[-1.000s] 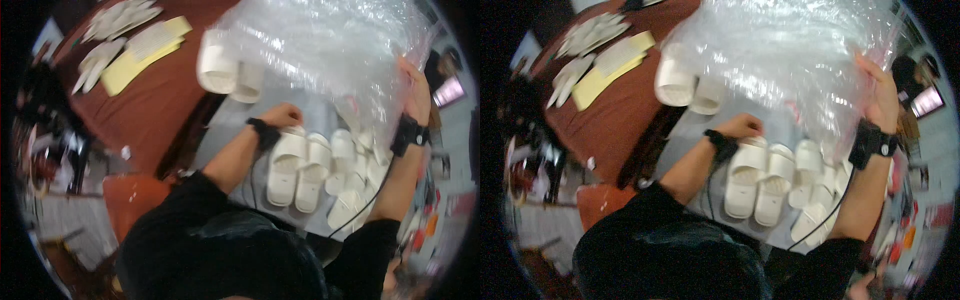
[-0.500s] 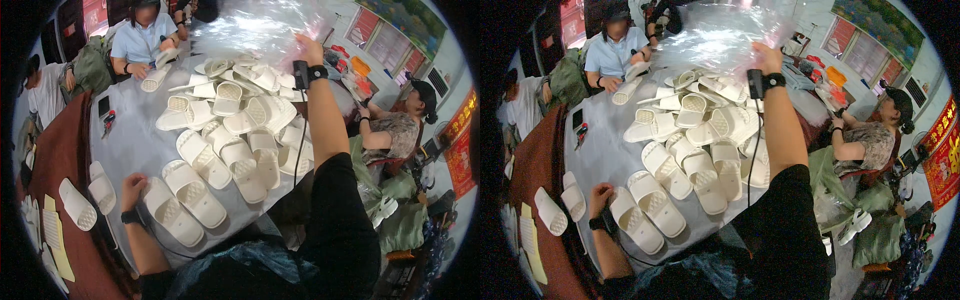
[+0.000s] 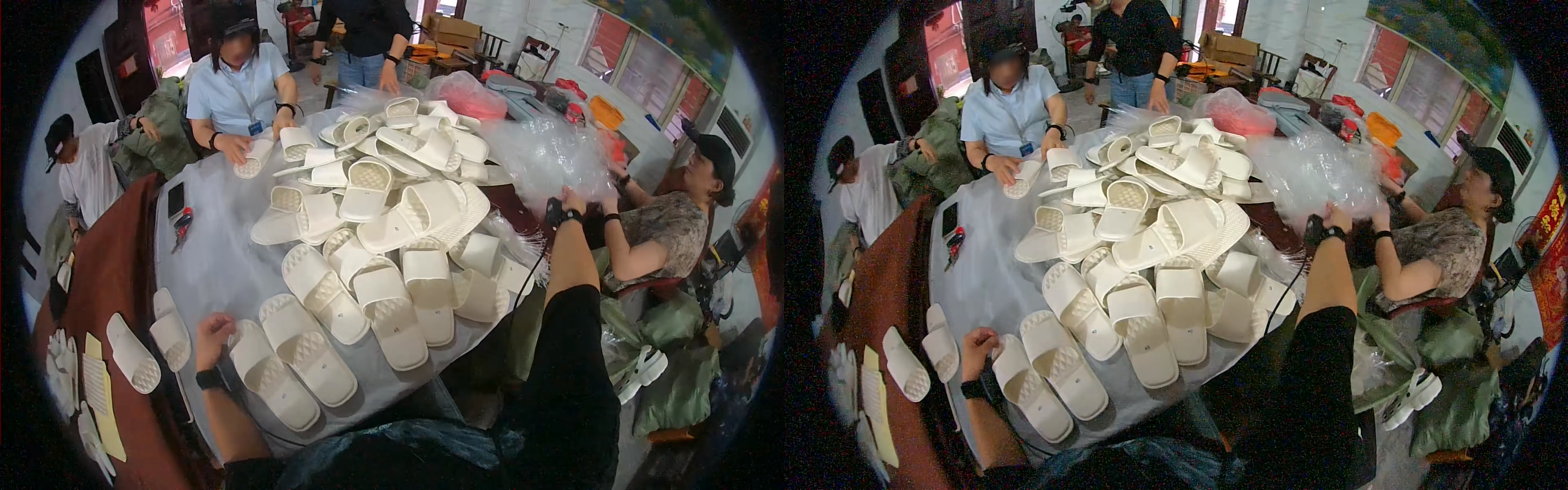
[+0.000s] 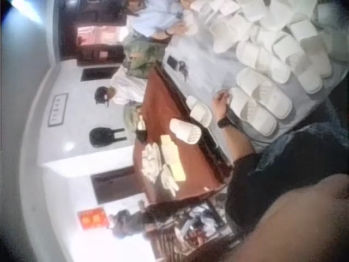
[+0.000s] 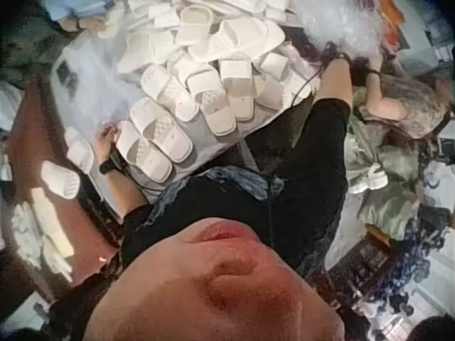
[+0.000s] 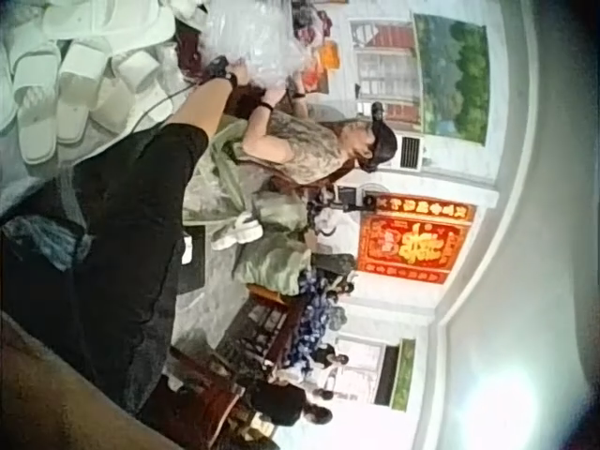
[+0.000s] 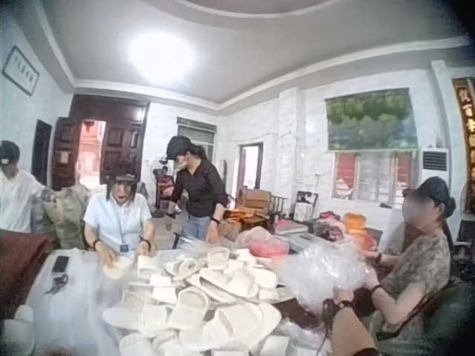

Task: Inspecting and packaging white slippers into a plastic bag.

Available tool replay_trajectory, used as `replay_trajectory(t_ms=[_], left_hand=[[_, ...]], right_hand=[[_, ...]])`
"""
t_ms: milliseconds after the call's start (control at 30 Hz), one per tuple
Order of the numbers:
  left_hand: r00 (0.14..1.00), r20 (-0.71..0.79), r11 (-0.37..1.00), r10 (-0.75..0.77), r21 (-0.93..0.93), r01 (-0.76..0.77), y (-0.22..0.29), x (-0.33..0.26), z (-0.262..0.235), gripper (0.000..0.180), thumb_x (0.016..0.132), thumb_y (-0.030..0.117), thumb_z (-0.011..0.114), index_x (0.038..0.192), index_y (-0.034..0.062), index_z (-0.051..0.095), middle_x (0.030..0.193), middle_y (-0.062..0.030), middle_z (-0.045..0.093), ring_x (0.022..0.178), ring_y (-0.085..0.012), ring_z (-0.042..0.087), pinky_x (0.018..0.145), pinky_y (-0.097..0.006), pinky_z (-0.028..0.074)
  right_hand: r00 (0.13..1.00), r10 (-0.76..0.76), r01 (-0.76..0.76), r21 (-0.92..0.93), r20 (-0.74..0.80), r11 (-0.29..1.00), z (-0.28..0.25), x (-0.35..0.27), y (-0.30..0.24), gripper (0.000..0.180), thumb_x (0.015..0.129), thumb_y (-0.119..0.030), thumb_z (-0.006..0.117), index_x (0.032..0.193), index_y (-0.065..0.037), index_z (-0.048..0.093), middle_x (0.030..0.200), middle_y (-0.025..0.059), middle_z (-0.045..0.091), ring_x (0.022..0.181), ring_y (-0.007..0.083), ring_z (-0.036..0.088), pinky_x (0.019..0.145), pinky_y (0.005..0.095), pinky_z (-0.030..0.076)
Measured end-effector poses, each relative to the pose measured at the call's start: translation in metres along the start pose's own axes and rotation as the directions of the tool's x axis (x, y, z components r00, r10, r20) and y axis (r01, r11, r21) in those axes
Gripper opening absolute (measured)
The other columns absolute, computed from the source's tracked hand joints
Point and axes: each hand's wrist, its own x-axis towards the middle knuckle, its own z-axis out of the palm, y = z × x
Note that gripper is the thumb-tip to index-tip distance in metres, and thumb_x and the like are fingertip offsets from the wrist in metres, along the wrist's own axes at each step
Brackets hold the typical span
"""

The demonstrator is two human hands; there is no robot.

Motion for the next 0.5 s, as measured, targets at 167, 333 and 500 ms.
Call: replay_trajectory(t_ms=[167,333,500], left_hand=[[0.994,0.062,0.984,0.086,-0.162,-0.075,-0.013,0.021,0.018,0.007,0.081,-0.003,0.062,0.087,0.0011,0.065,0.081,-0.0002,0.064,0.075,-0.0102,0.058,0.071,-0.025,0.047],[0.992,0.091,0.996,0.086,-0.012,-0.085,-0.001,0.016,0.008,0.007,0.083,-0.002,0.063,0.089,0.0002,0.065,0.083,-0.0011,0.064,0.077,-0.0109,0.059,0.073,-0.025,0.047],[0.998,0.045,0.998,0.051,-0.050,-0.048,-0.010,0.006,0.008,0.004,0.086,0.001,0.062,0.090,0.0001,0.064,0.083,-0.0005,0.063,0.077,-0.0101,0.058,0.073,-0.024,0.046]], right_hand=[[0.964,0.127,-0.072,-0.230,0.232,0.971,-0.034,-0.006,0.104,0.017,0.086,-0.033,0.062,0.092,-0.018,0.068,0.083,0.0038,0.068,0.078,0.0201,0.062,0.069,0.0411,0.046],[0.962,0.127,-0.097,-0.135,0.241,0.986,0.010,-0.023,0.125,0.025,0.091,-0.035,0.056,0.112,-0.022,0.061,0.102,0.0052,0.066,0.087,0.0243,0.060,0.077,0.0423,0.045],[0.946,-0.117,0.107,0.051,0.304,0.993,-0.012,0.027,0.156,0.031,0.093,-0.035,0.054,0.118,-0.017,0.057,0.110,0.0071,0.064,0.095,0.0250,0.059,0.084,0.0421,0.045]])
